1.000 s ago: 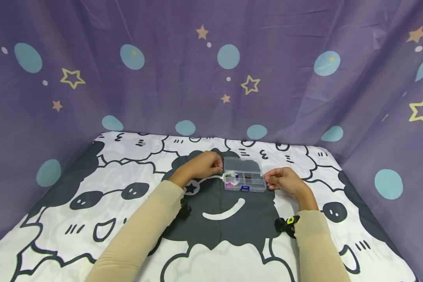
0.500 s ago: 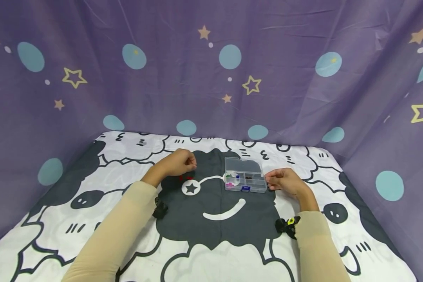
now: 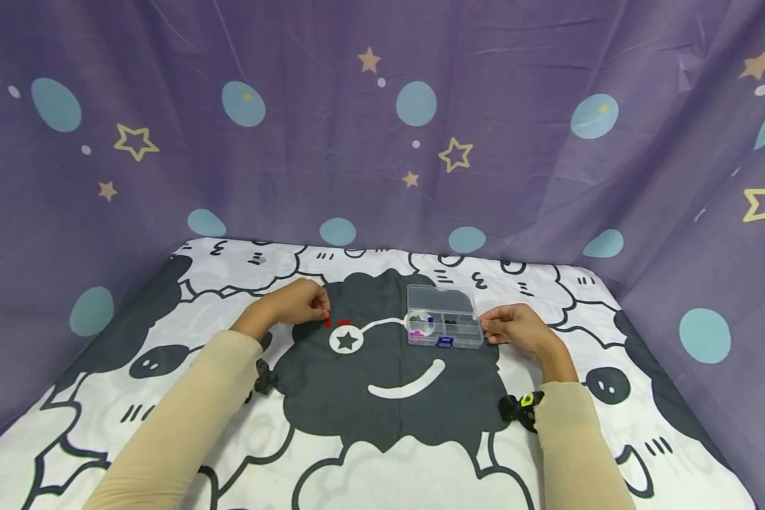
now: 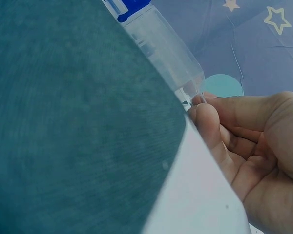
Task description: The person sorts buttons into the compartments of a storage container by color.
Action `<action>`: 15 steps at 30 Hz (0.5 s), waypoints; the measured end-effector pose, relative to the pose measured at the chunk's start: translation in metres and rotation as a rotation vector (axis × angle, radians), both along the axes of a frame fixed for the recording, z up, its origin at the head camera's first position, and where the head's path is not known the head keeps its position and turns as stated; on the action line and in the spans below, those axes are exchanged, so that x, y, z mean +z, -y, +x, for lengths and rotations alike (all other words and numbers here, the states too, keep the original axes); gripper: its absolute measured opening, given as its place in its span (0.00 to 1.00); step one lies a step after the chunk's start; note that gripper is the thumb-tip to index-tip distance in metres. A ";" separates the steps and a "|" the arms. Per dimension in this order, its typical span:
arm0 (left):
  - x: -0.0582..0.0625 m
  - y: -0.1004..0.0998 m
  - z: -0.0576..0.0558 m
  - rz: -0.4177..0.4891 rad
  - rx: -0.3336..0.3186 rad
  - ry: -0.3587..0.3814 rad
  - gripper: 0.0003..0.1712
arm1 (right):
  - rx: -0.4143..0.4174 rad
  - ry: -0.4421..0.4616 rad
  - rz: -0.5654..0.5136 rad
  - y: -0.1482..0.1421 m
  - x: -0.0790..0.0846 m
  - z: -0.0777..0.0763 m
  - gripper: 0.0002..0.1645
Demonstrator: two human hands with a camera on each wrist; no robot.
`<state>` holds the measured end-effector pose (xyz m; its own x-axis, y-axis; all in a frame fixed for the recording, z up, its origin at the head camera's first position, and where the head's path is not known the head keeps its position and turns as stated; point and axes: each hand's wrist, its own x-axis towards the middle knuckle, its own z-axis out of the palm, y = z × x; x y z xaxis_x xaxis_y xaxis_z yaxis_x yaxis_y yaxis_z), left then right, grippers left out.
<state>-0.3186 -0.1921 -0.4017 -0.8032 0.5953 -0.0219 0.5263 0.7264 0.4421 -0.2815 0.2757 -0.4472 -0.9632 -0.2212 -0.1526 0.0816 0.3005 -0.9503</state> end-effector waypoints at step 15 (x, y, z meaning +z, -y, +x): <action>-0.006 -0.001 -0.001 -0.011 -0.082 -0.027 0.03 | -0.010 0.007 0.007 -0.001 0.001 -0.001 0.14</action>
<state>-0.3199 -0.1914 -0.4078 -0.7522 0.6589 -0.0080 0.5956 0.6851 0.4195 -0.2823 0.2762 -0.4467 -0.9642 -0.2109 -0.1608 0.0910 0.3064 -0.9476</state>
